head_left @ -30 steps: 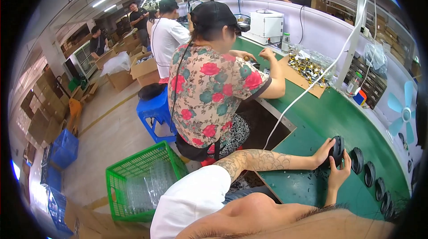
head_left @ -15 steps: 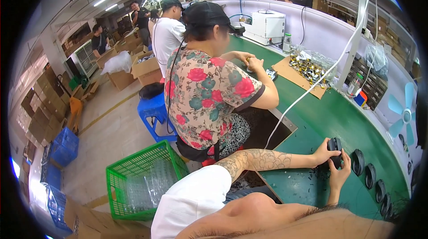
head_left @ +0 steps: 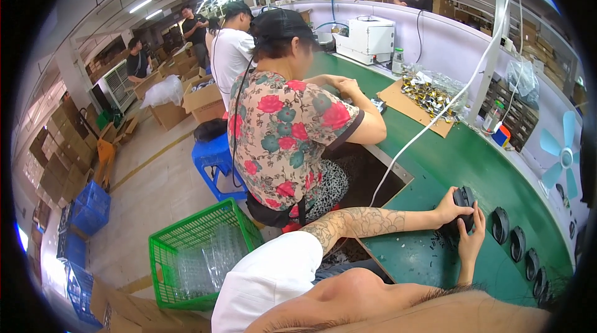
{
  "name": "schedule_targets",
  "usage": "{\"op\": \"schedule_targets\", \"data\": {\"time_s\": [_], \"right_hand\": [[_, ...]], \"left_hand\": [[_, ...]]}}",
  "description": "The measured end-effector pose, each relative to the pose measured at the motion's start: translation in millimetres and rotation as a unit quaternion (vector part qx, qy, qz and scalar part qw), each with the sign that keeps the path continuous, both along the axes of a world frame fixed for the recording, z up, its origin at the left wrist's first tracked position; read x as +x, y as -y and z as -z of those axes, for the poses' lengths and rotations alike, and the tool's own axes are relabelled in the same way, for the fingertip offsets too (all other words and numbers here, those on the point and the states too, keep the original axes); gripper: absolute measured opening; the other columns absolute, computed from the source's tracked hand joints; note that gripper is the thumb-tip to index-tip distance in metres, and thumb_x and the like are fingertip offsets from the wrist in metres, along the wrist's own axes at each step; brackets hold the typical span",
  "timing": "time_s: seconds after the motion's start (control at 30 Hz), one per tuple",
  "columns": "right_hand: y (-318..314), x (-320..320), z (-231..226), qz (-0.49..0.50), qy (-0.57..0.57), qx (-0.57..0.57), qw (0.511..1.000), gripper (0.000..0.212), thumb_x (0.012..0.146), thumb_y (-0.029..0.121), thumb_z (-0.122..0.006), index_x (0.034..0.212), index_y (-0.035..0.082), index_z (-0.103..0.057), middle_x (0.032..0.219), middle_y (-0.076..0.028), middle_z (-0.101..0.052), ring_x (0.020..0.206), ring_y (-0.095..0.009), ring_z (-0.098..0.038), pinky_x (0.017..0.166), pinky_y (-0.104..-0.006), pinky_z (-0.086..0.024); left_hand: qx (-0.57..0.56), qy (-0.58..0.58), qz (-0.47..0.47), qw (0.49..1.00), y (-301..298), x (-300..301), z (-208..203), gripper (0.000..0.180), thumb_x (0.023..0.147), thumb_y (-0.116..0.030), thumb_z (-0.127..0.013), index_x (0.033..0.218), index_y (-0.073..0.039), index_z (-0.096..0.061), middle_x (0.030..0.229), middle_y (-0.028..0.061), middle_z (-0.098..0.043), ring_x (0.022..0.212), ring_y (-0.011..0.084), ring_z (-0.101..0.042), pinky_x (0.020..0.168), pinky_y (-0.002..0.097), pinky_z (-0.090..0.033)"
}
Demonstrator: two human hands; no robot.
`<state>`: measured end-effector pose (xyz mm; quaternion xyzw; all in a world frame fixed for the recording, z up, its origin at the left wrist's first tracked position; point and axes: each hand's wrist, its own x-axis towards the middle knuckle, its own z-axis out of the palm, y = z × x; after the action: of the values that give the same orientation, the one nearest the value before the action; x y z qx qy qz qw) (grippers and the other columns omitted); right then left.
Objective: The person assembles computer mice by hand, fitting internal components into mouse casings on an industrial assembly line.
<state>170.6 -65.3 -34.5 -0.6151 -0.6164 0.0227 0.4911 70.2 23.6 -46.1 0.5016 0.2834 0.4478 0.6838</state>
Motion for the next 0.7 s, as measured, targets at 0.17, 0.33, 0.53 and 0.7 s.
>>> {"op": "schedule_targets", "data": {"time_s": [0.17, 0.33, 0.53, 0.7], "right_hand": [[-6.7, 27.5, 22.0, -0.169, -0.445, -0.088, 0.875, 0.040, 0.090, 0.023, -0.052, 0.120, -0.002, -0.047, 0.110, -0.010, -0.057, 0.095, -0.017, -0.057, 0.080, -0.0278, -0.046], [-6.8, 26.5, 29.0, -0.189, -0.572, -0.117, 0.790, 0.035, 0.092, 0.030, -0.048, 0.108, -0.001, -0.052, 0.104, -0.007, -0.060, 0.093, -0.015, -0.058, 0.080, -0.0276, -0.046], [-12.7, 35.1, 44.5, -0.161, -0.614, -0.111, 0.765, 0.033, 0.092, 0.026, -0.050, 0.112, 0.000, -0.052, 0.104, -0.006, -0.060, 0.093, -0.016, -0.058, 0.080, -0.0286, -0.046], [-17.2, 37.7, 47.1, -0.142, -0.615, -0.125, 0.766, 0.034, 0.091, 0.027, -0.052, 0.112, 0.000, -0.054, 0.102, -0.006, -0.060, 0.092, -0.016, -0.058, 0.079, -0.0285, -0.047]], "left_hand": [[0.030, 0.059, -0.036, 0.997, -8.4, 1.5, -7.5, 0.066, 0.065, -0.010, -0.076, 0.117, -0.005, -0.035, 0.105, 0.0092, -0.051, 0.098, 0.0172, -0.052, 0.086, 0.0309, -0.044], [0.042, 0.055, -0.033, 0.997, -2.9, -2.0, -6.3, 0.064, 0.065, -0.009, -0.076, 0.115, -0.005, -0.037, 0.104, 0.0081, -0.052, 0.097, 0.0169, -0.053, 0.086, 0.0308, -0.044], [0.062, 0.057, -0.030, 0.996, -0.8, -2.2, -6.4, 0.061, 0.066, -0.009, -0.075, 0.114, -0.005, -0.038, 0.103, 0.0075, -0.051, 0.095, 0.0164, -0.053, 0.086, 0.0307, -0.044], [0.043, 0.062, -0.032, 0.997, -5.4, -1.2, -4.7, 0.054, 0.065, -0.008, -0.075, 0.109, -0.006, -0.043, 0.099, 0.0065, -0.053, 0.093, 0.0158, -0.053, 0.084, 0.0297, -0.045]]}}
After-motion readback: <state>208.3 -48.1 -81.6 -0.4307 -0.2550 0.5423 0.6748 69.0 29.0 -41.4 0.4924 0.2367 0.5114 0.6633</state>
